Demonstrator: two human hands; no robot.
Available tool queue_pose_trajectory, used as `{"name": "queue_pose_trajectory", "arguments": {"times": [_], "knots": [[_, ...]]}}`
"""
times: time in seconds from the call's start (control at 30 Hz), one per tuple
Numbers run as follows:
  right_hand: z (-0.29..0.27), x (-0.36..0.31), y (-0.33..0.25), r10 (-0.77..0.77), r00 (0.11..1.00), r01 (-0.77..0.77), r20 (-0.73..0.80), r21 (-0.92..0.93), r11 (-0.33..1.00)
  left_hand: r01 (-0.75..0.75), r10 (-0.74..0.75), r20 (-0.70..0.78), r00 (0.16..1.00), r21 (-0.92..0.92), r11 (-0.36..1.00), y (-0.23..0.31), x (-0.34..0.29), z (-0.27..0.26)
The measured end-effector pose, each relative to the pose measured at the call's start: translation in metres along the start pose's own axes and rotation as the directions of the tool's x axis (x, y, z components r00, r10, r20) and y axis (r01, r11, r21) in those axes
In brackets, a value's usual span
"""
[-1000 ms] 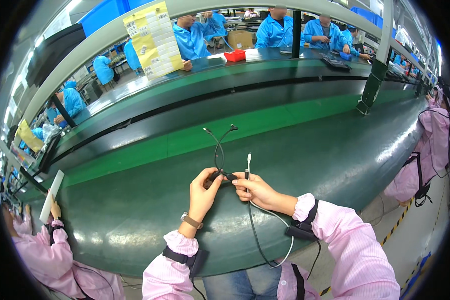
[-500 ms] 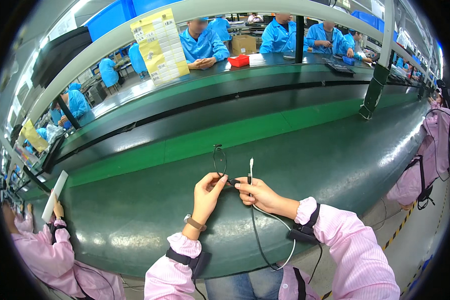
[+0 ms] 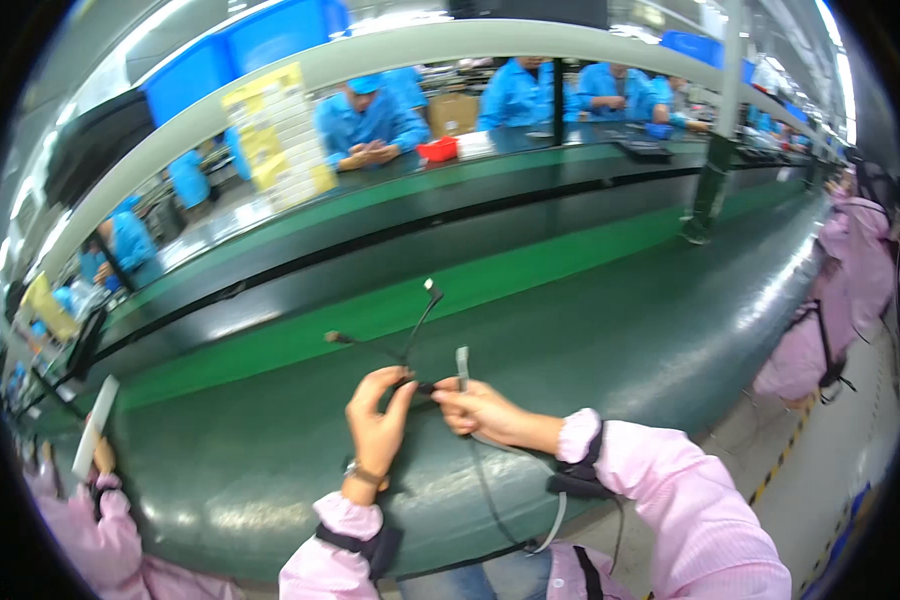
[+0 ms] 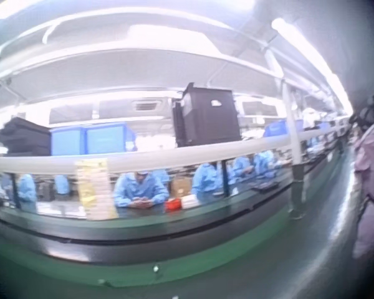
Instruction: Manually assembling or inspecting small electronic components with cables on a factory production line.
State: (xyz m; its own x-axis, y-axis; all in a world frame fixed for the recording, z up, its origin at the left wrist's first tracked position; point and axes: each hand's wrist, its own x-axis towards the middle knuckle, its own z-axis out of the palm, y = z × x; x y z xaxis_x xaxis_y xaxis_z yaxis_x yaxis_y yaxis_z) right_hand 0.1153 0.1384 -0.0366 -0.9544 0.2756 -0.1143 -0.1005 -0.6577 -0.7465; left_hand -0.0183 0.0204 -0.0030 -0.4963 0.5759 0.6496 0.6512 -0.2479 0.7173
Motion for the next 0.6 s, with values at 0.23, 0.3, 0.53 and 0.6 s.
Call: {"name": "queue_pose_trajectory", "arguments": {"times": [0.23, 0.3, 0.53, 0.6], "knots": [[-0.001, 0.015, 0.018, -0.053, 0.999, 0.053, 0.000, 0.080, 0.995, 0.167, -0.166, 0.020, 0.986, -0.026, 0.986, 0.008, -0.004, -0.005], [-0.003, 0.020, 0.019, -0.085, 0.995, 0.079, 0.047, 0.117, 0.990, 0.149, -0.148, 0.018, 0.989, -0.039, 0.988, -0.005, -0.005, -0.006], [-0.001, 0.007, 0.007, -0.074, 0.997, 0.076, -0.038, 0.059, 0.995, 0.199, -0.198, 0.037, 0.980, -0.039, 0.979, -0.014, -0.005, 0.001], [0.005, 0.004, 0.005, -0.104, 0.994, 0.106, -0.042, 0.042, 0.994, 0.179, -0.179, -0.017, 0.984, 0.007, 0.984, -0.011, -0.005, -0.003]]}}
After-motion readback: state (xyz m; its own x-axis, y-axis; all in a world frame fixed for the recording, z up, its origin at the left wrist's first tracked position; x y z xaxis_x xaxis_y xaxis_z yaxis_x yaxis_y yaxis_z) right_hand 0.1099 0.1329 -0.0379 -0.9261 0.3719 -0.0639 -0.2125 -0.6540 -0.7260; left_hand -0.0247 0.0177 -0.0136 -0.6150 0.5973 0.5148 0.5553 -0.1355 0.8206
